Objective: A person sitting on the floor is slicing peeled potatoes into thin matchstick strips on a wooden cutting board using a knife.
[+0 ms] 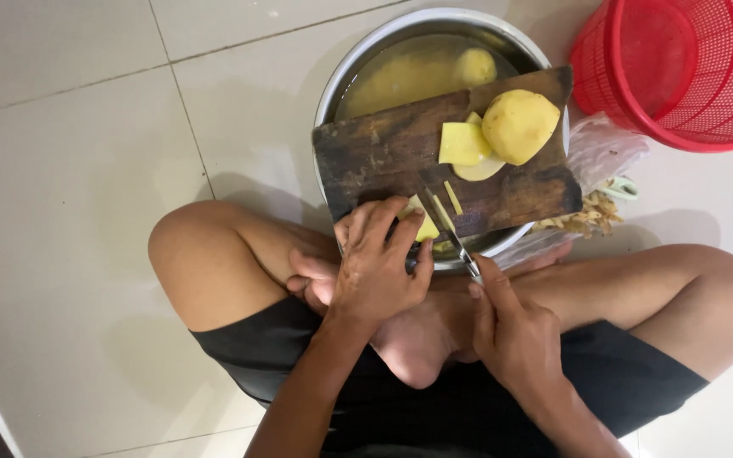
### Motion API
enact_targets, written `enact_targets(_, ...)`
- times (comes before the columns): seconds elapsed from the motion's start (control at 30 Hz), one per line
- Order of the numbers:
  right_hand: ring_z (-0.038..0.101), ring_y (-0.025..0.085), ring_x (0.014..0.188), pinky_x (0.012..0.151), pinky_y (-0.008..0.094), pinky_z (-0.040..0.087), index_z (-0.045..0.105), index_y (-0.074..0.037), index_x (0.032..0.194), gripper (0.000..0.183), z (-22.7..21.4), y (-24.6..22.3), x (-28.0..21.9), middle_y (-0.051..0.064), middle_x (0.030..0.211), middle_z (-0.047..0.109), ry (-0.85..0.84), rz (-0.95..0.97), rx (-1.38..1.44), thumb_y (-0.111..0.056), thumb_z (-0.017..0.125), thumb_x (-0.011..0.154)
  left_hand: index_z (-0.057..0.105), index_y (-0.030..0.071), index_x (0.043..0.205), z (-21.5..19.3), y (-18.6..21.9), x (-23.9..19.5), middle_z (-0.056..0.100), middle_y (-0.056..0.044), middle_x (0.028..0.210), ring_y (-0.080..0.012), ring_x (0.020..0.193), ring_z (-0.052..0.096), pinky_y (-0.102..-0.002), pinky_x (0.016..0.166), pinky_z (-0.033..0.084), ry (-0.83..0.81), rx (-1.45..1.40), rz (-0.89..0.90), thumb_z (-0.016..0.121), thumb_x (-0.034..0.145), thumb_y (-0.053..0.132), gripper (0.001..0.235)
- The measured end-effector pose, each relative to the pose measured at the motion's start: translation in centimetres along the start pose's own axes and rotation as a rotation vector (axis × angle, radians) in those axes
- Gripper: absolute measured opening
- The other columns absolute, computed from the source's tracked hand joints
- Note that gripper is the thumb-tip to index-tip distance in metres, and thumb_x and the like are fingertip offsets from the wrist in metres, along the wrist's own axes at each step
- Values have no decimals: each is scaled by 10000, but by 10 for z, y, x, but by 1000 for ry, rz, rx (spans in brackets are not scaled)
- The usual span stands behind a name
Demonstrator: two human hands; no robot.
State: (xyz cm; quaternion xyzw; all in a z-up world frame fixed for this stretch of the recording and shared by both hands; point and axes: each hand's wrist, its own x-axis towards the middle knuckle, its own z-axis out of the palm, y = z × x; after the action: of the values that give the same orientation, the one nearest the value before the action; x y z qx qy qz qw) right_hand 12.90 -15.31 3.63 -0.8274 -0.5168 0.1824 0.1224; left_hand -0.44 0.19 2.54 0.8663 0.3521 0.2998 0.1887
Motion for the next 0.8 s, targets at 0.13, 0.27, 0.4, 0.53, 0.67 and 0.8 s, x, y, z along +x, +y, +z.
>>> enact_targets(0.13,651,349,579,435,464,467,552,-193,1398,438,1,-1,-9,113,969,742,35,-60,-7,-258,567,965,703,54,1024,1,-1,1,592,-104,1181,-292,1008,587,-414,794,410,-3,4,12,653,870,179,205)
enact_targets(0.27,690,330,706,509,478,511,565,-236,1385,434,-2,-6,-14,62,1036,747,43,-13,-51,-285,576,954,713,57,1012,-1,-1,-1,608,-90,1175,-273,1006,596,-401,811,401,-6,10,7,666,868,189,202)
enact_targets(0.4,661,312,582,413,461,479,529,-244,1416,468,-2,-3,-15,53,970,742,9,-21,-110,-294,569,953,711,56,1009,0,-1,1,615,-84,1169,-267,995,597,-401,824,394,4,-6,4,662,875,187,194)
enact_targets(0.53,649,308,573,423,441,466,566,-249,1395,443,-2,-9,-9,35,922,740,30,-35,-134,-281,579,954,709,53,1007,1,-2,0,620,-87,1168,-271,1013,597,-407,850,399,-11,-27,-17,668,873,175,185)
enact_targets(0.67,586,333,469,392,449,417,555,-196,1394,435,5,-7,-1,79,742,689,35,-105,-119,-268,566,965,705,46,1003,-1,-1,-1,621,-90,1171,-266,1025,600,-395,866,401,-11,-45,-18,667,885,168,174)
enact_targets(0.8,663,391,665,554,508,486,591,-158,1355,402,10,-2,8,127,927,753,32,-58,85,-278,555,973,672,13,1028,-2,-2,-2,600,-135,1198,-308,1056,591,-412,898,463,-15,-102,-17,633,940,149,167)
